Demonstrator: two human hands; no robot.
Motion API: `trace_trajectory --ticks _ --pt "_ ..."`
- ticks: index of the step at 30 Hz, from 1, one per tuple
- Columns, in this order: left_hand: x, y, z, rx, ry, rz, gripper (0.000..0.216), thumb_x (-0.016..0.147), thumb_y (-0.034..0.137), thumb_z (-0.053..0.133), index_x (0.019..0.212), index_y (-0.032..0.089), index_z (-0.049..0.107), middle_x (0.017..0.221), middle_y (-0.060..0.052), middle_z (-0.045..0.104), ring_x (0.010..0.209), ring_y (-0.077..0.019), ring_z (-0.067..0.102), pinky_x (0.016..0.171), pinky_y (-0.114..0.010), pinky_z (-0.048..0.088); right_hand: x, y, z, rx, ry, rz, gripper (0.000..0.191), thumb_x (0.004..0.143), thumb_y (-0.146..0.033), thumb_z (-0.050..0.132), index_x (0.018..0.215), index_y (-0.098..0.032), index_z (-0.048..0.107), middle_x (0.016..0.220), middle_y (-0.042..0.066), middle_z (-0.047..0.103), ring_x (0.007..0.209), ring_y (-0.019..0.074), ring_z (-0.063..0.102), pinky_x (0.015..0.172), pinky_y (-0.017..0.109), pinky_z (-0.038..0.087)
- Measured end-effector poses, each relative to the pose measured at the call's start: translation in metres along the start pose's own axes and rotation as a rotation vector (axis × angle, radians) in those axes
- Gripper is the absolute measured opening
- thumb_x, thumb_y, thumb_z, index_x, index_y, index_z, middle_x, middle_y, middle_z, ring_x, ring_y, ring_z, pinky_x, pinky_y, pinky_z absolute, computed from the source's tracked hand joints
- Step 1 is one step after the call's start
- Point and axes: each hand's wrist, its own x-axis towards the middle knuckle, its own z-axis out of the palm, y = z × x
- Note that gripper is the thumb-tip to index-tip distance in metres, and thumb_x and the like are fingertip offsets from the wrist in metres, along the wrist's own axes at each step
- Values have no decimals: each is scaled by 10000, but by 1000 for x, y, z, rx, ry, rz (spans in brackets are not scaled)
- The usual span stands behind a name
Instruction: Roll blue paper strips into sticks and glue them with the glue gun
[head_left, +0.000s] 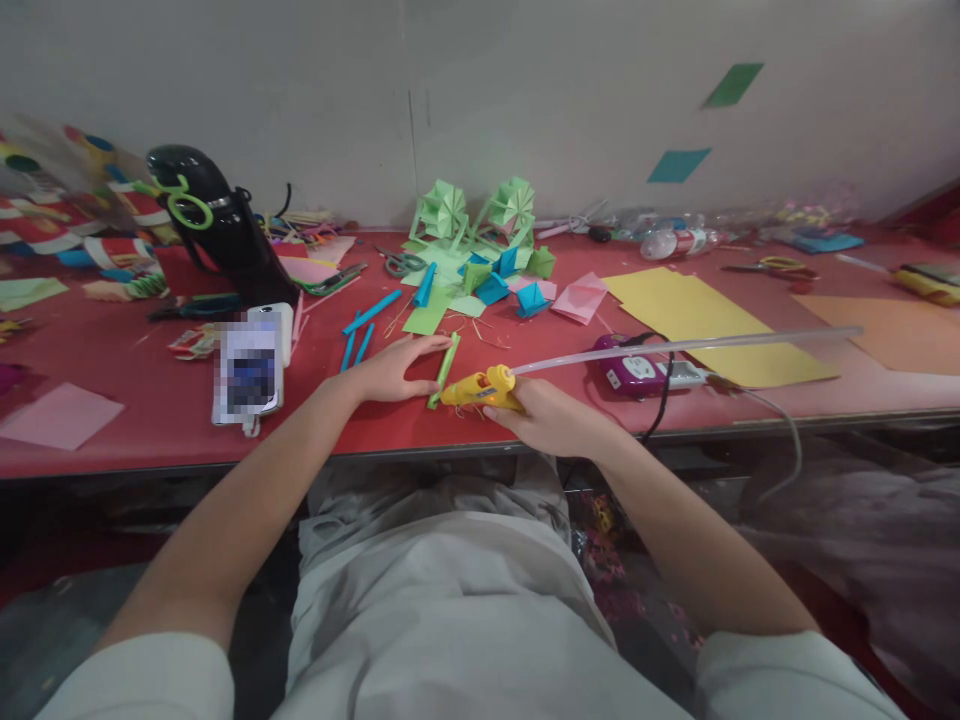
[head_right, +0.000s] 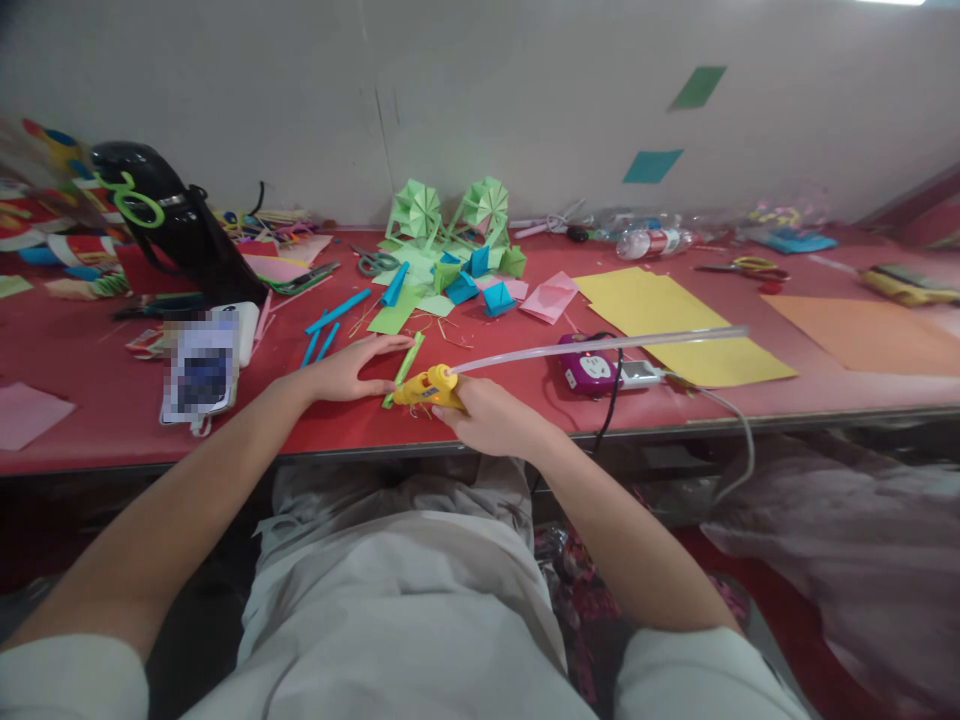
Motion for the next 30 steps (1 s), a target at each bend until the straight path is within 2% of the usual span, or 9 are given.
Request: trace_trajectory --ticks 12,18,23,30 --pt "0 0 1 -8 4 18 764 869 480 672 1531 245 372 1586 -121 429 1478 -297 380 1213 -487 300 2 2 2 -9 55 24 200 942 -339 524 920 -185 649 802 88 693 724 225 635 647 311 451" --pt "-1 -1 0 7 0 3 782 863 509 676 1532 242 371 1585 -118 430 1485 -307 365 1222 -503 271 -2 8 -8 114 65 35 289 916 -398 564 1040 -160 673 859 72 710 722 208 628 641 303 472" --pt "0 1 -1 0 -1 11 766 870 504 666 1529 248 373 1579 -113 441 1472 -304 384 1223 -509 261 -1 21 -24 219 174 25 343 879 -447 607 1065 -169 683 902 59 723 764 207 625 679 302 494" --pt "-2 4 -2 -11 -12 -11 755 866 473 666 1531 266 372 1586 -89 435 1477 -293 377 1225 -501 257 29 67 -41 -41 443 253 298 815 -406 656 951 -141 666 829 93 688 695 218 581 655 333 456"
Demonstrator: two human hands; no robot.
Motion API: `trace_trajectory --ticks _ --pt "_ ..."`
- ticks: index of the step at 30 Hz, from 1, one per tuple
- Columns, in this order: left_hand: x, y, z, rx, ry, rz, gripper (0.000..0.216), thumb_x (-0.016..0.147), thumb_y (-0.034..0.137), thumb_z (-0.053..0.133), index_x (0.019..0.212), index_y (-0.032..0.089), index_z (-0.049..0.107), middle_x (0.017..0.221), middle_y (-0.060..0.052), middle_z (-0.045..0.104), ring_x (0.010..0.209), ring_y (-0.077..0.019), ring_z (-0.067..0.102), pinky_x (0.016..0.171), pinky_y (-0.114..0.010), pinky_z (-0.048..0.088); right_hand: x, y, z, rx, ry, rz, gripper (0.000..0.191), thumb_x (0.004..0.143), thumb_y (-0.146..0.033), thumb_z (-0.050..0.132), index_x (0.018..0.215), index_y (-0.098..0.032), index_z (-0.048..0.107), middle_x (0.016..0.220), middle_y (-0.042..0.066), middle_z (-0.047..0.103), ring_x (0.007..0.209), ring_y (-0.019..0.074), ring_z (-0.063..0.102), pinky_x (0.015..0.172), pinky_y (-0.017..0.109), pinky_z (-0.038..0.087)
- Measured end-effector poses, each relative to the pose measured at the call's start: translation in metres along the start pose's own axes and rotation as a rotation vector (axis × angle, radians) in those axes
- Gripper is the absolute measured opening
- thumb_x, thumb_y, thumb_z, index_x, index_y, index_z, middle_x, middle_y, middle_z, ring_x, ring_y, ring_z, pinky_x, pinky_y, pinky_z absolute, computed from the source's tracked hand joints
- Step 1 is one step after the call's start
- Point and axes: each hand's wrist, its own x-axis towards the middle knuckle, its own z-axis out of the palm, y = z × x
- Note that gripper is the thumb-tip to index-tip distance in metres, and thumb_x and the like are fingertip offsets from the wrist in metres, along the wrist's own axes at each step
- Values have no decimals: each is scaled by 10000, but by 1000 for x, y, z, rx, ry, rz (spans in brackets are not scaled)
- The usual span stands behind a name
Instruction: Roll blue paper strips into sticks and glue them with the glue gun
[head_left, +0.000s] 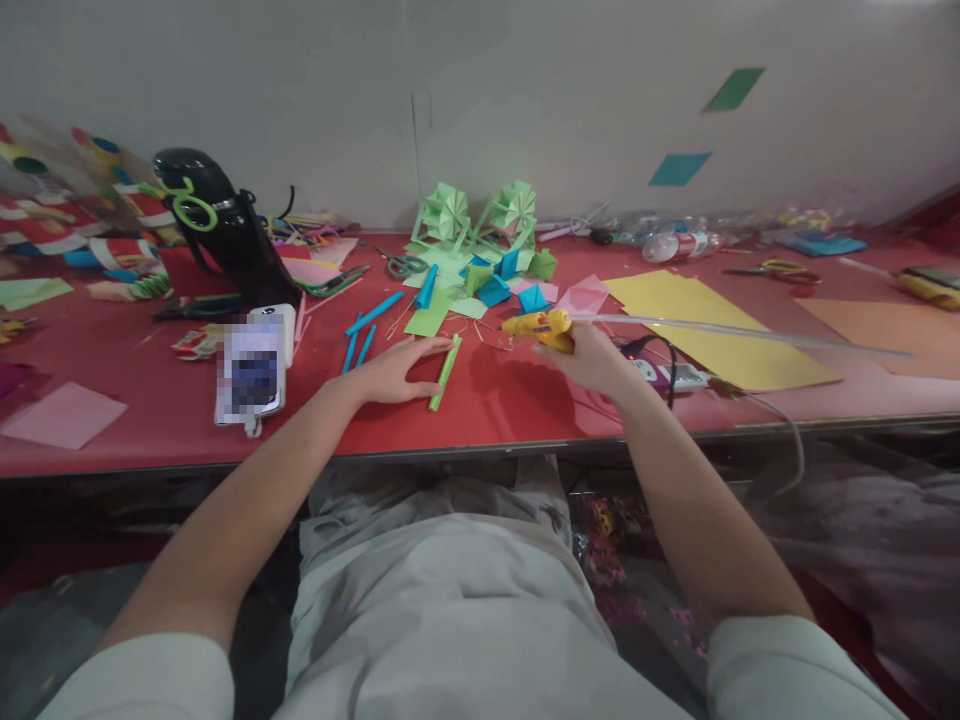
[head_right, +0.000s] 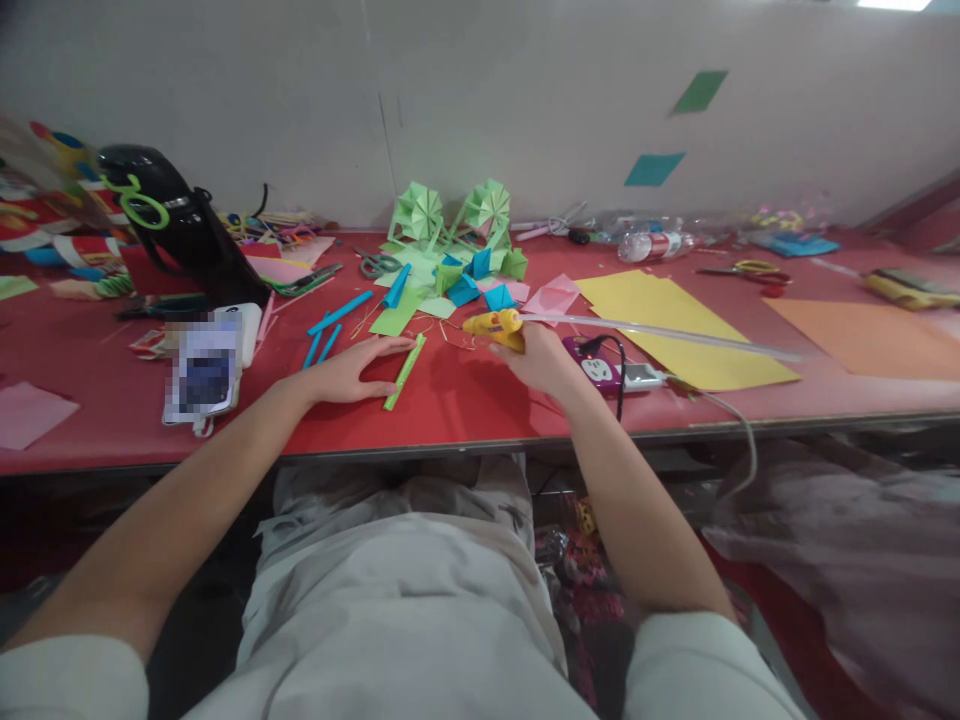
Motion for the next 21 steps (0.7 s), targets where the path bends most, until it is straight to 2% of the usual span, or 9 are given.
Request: trace_trajectory --ticks 7,11,17,21 --pt "0 -2 1 -11 -3 -6 770 862 480 667 1536 265 363 1585 -95 436 1484 -299 366 1223 -504 257 32 21 20 -59 118 140 345 817 -357 668 1054 -108 646 977 159 703 835 279 630 744 371 480" --pt "0 -1 1 -4 -1 -4 765 867 483 662 1535 258 365 1584 -102 436 1483 -306 368 1226 -508 251 36 27 23 -43 174 144 403 797 -385 697 1088 -115 633 1011 159 706 887 295 638 782 392 495" --pt "0 0 0 -7 2 11 763 866 468 672 1534 260 367 1579 -100 444 1476 -300 382 1224 -497 263 27 43 25 76 256 69 554 767 -469 719 1187 -133 589 1129 177 692 1003 310 646 880 459 512" --pt "0 -1 1 -15 5 11 758 863 459 680 1529 271 371 1579 -94 445 1477 -292 383 1224 -489 266 4 47 25 109 314 12 521 811 -451 665 1212 -136 556 1154 201 663 1059 326 635 910 487 514"
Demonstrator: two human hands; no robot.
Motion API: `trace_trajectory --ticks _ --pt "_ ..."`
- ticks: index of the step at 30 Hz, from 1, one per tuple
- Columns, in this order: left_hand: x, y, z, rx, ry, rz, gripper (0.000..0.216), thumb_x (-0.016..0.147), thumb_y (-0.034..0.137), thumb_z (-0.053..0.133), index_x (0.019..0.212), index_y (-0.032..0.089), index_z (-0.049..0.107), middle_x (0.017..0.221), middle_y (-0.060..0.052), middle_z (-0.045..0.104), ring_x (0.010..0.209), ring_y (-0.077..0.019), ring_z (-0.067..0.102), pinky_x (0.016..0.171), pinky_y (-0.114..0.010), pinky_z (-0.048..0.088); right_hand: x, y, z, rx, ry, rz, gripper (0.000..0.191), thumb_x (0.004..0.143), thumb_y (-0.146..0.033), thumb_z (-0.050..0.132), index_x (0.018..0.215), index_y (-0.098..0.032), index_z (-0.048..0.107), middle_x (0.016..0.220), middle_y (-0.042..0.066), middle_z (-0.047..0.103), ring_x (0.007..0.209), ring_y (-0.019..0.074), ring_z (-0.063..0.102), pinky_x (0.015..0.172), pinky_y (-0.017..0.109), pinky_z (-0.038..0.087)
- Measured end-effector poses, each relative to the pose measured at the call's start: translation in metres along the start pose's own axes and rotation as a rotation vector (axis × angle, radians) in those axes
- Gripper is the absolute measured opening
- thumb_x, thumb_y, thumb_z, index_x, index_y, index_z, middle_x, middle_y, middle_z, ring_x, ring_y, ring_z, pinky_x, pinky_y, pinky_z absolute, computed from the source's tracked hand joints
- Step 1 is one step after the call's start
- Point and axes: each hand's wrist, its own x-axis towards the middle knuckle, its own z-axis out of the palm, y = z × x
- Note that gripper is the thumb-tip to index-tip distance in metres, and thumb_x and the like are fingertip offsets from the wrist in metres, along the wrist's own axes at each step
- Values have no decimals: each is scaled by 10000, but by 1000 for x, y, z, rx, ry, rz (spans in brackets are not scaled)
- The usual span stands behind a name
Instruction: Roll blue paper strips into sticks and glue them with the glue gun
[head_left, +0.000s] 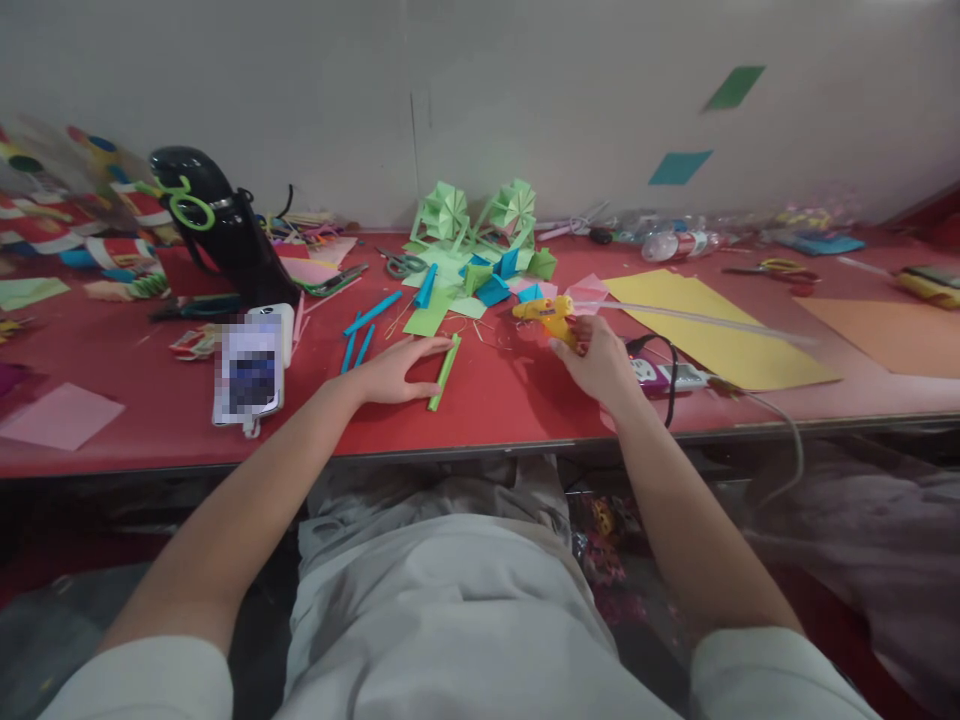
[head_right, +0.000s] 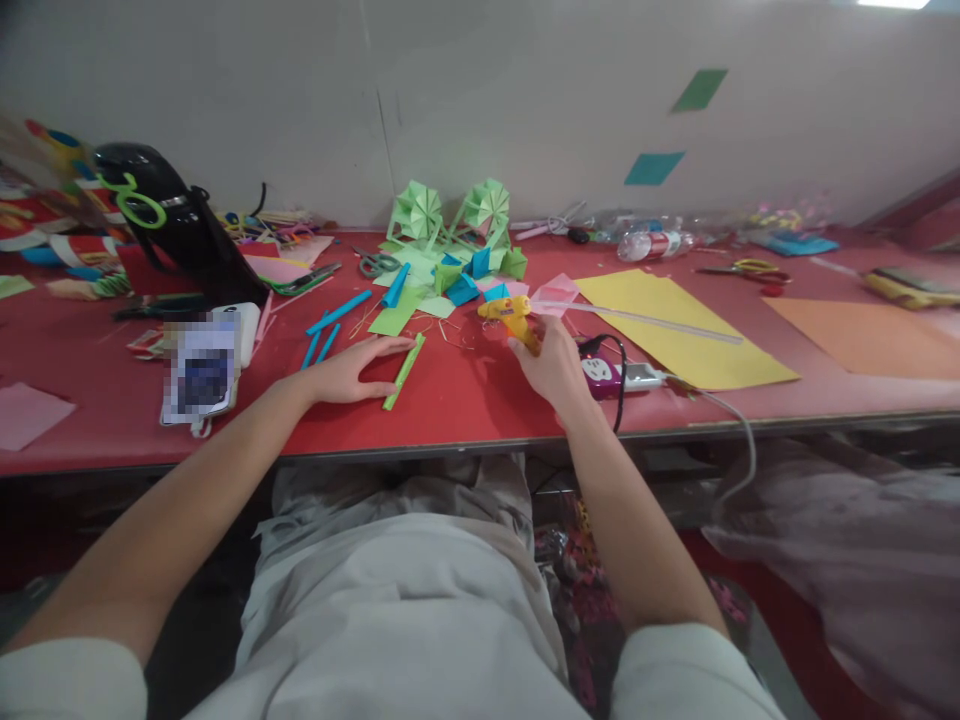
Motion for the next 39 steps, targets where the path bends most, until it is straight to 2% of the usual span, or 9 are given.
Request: trace_trajectory --ticks 3,5,7,9,12,16,21,29,39 --pt "0 0 0 10 -8 -21 769 862 451 680 1535 258 361 1574 -101 450 1479 -299 375 1222 -505 261 -21 -9 -12 -61 73 -49 411 832 -418 637 1136 -147 576 1149 210 632 1093 340 613 938 510 502" --pt "0 0 -1 11 -14 -26 775 862 447 679 1539 252 354 1577 -104 444 1480 -300 373 1221 -508 259 -30 -21 -20 -47 74 -83 281 860 -381 597 1046 -170 608 1092 178 644 1008 310 641 899 484 521" --pt "0 0 -1 8 -13 -21 775 861 447 680 1538 254 356 1579 -104 441 1479 -302 375 1220 -507 261 -31 -35 -24 32 -59 -155 218 900 -353 544 1012 -190 636 1060 141 676 931 271 666 853 440 541" --pt "0 0 0 -1 -8 -6 773 863 454 680 1537 257 358 1578 -106 443 1476 -300 381 1216 -501 270 -24 -50 -20 116 -203 -278 234 927 -322 506 1051 -199 661 1090 122 705 990 262 672 880 422 541" --pt "0 -1 0 -24 -5 12 784 861 476 683 1540 259 356 1582 -106 437 1474 -294 388 1211 -480 288 -2 -69 0 128 -370 -476 317 942 -246 444 1134 -186 688 1194 119 710 1141 256 643 1015 432 488" --pt "1 -3 2 -34 -1 6 824 849 509 685 1548 242 341 1581 -119 434 1477 -305 381 1223 -495 266 27 -86 40 134 -554 -623 444 906 -128 402 1236 -214 686 1344 76 668 1298 222 570 1106 417 434" --pt "1 -4 2 -16 -11 2 826 847 509 680 1544 224 341 1580 -134 433 1467 -305 398 1241 -497 217 41 -85 70 58 -659 -773 527 839 -10 383 1254 -155 673 1312 109 681 1239 218 608 1074 413 461" --pt "1 1 0 2 -21 -9 791 862 474 676 1544 252 342 1574 -112 448 1468 -302 395 1241 -502 209 39 -75 68 -7 -631 -814 480 879 -17 391 1248 -160 662 1277 123 695 1193 226 625 1027 414 483" --pt "0 -2 -3 31 11 -53 809 838 510 691 1527 227 374 1580 -123 422 1433 -304 421 1173 -458 352 32 -78 54 -123 -658 -770 448 907 -41 411 1259 -132 674 1333 134 670 1247 241 603 1073 423 462"
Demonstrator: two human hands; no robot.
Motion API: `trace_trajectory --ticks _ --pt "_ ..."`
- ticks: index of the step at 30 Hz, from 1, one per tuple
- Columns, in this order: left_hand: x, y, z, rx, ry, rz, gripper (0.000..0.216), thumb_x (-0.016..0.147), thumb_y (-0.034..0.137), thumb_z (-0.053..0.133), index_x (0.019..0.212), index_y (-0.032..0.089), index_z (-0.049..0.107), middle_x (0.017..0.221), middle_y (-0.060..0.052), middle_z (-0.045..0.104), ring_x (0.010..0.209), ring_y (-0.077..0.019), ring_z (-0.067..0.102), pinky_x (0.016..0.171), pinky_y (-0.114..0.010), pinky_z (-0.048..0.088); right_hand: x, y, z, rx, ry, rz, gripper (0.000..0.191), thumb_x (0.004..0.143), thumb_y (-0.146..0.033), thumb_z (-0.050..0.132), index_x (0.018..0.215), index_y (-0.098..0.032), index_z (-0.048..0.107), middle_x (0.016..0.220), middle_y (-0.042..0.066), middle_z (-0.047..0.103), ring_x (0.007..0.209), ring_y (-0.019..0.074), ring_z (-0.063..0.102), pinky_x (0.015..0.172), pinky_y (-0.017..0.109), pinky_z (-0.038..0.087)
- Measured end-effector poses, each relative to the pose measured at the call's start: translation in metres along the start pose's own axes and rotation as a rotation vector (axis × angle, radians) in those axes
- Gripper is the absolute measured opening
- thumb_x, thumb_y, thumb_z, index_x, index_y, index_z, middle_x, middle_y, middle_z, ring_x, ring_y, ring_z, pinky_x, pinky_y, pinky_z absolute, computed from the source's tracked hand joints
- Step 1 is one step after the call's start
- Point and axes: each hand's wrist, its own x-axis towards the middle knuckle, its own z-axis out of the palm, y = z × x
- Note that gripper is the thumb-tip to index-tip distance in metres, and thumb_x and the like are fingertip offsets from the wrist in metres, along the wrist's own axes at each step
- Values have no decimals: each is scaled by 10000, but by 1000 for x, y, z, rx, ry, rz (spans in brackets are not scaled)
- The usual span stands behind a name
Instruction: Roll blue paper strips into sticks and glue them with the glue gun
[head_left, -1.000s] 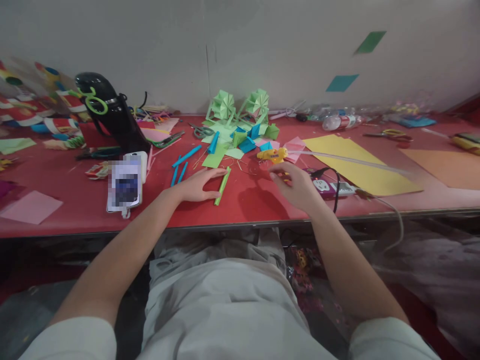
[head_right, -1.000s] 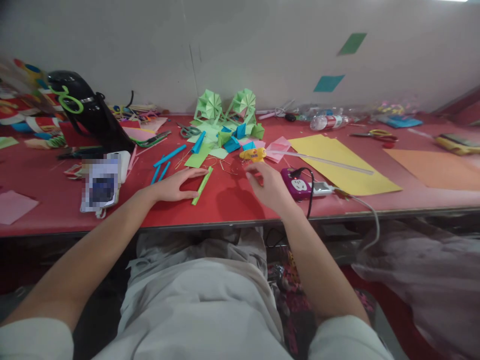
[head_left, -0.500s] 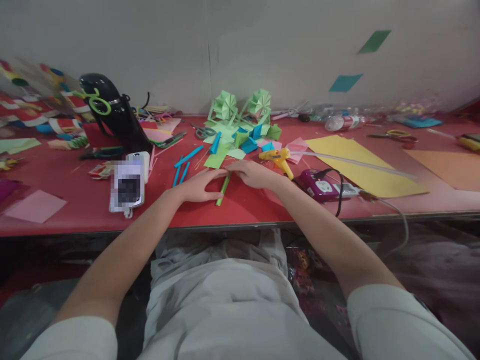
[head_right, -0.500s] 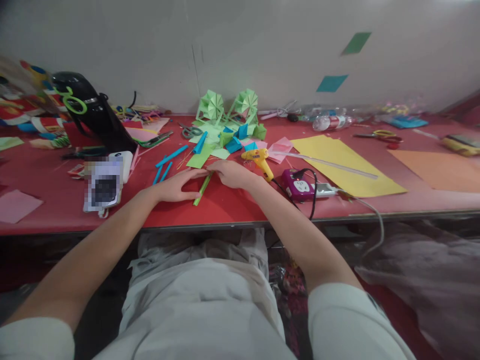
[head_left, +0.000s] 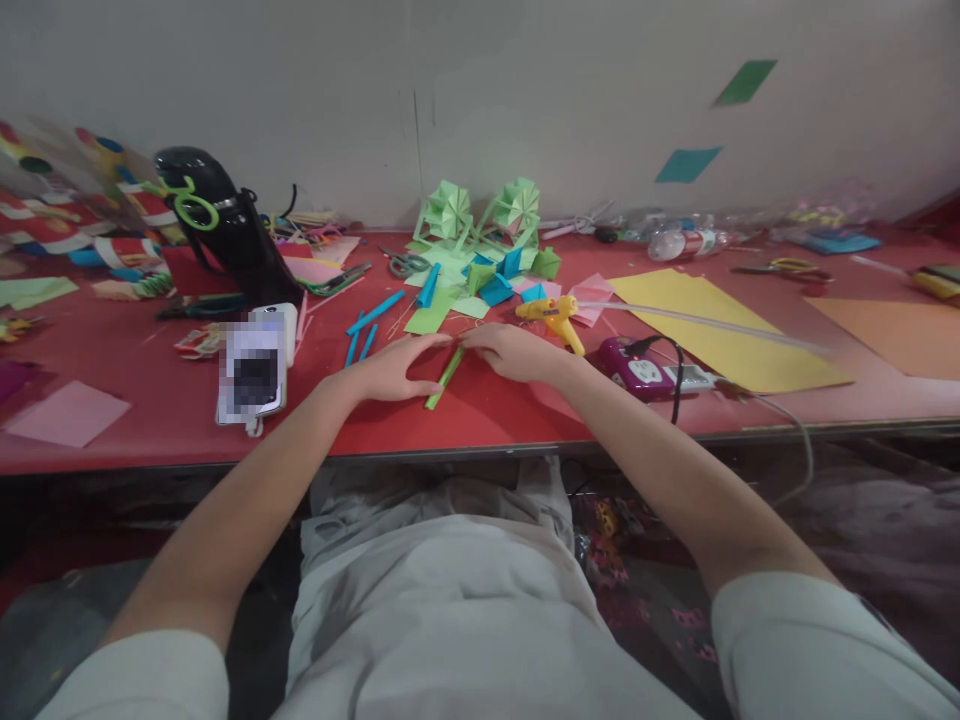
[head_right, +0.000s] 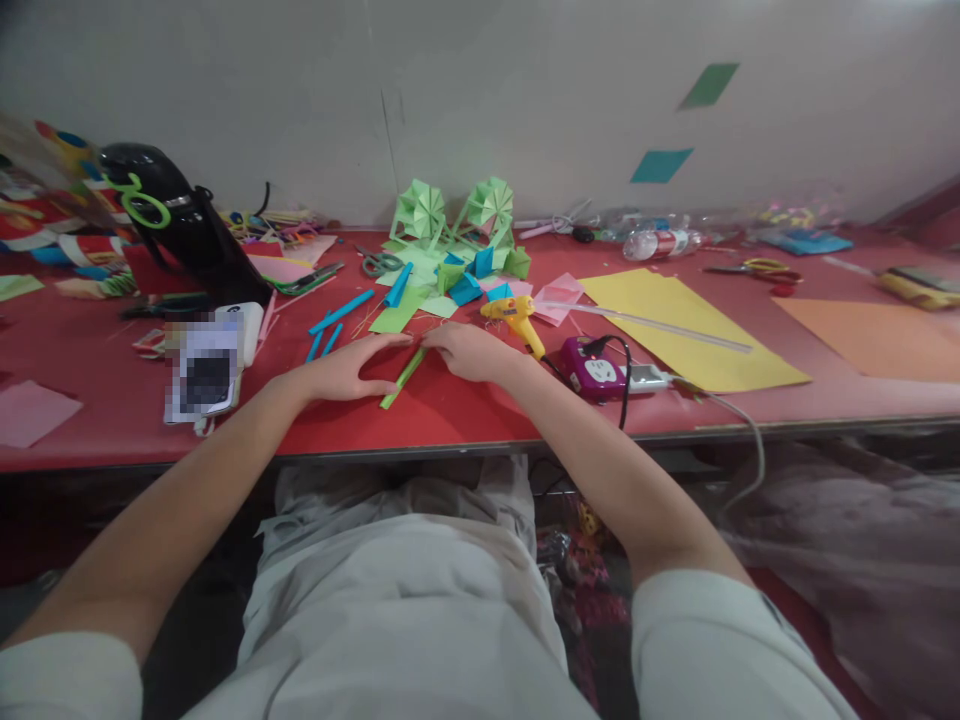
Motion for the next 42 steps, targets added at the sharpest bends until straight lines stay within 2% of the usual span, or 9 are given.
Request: trace_trajectory --ticks 4,7,12,15,17,22,28,37,42 --pt "-1 3 -5 31 4 10 643 835 474 688 1397 201 533 1480 -127 522 1373 -294 478 1163 -441 362 -6 2 0 -49 -31 19 472 877 -20 433 1267 -115 682 1342 133 666 1289 249 572 1129 421 419" --pt "-1 6 -8 54 10 21 483 837 450 673 1252 205 644 1386 -121 569 1292 -287 539 1120 -428 403 -10 1 -3 -84 -41 21 472 869 -7 433 1235 -138 701 1327 125 670 1254 246 588 1107 420 433" --pt "0 11 -13 18 3 -73 332 812 433 672 1047 205 724 1103 -88 680 978 -240 655 866 -359 523 -12 -7 -13 -127 -68 46 369 885 -35 462 1118 -118 735 1176 149 714 1109 253 637 999 393 478" --pt "3 15 -17 -34 -50 -175 284 799 402 675 988 195 725 882 -50 712 787 -200 649 714 -306 505 -8 -10 -20 -159 -103 80 326 876 -52 496 1067 -125 750 1120 144 726 1071 253 645 940 364 487" --pt "5 19 -21 -44 -88 -226 271 793 385 680 979 192 723 808 -31 708 730 -185 639 674 -288 486 -4 -10 -25 -160 -148 83 312 859 -55 518 1035 -137 762 1087 127 739 1037 243 657 905 337 487" --pt "11 25 -30 9 -152 -256 197 792 337 667 900 182 723 807 -31 722 716 -167 639 689 -273 478 8 -8 -34 -108 -256 61 309 808 -51 565 993 -177 778 996 63 774 891 190 677 778 265 470" --pt "17 23 -33 59 -182 -229 168 775 320 665 849 184 732 797 -31 729 733 -170 643 699 -263 478 18 -5 -36 -17 -371 91 216 837 -138 618 984 -164 773 939 63 777 794 166 667 683 244 448" --pt "16 23 -34 121 -156 -199 140 778 324 666 813 215 747 768 -26 738 713 -174 653 694 -271 486 19 -14 -35 -88 -382 88 211 830 -114 587 934 -170 762 936 58 772 750 157 641 631 255 400" --pt "16 22 -34 169 -148 -214 128 769 324 687 827 221 737 815 -39 743 731 -180 661 682 -268 477 17 -20 -31 -156 -323 97 245 829 -77 540 933 -166 744 966 68 765 799 170 644 660 264 385"
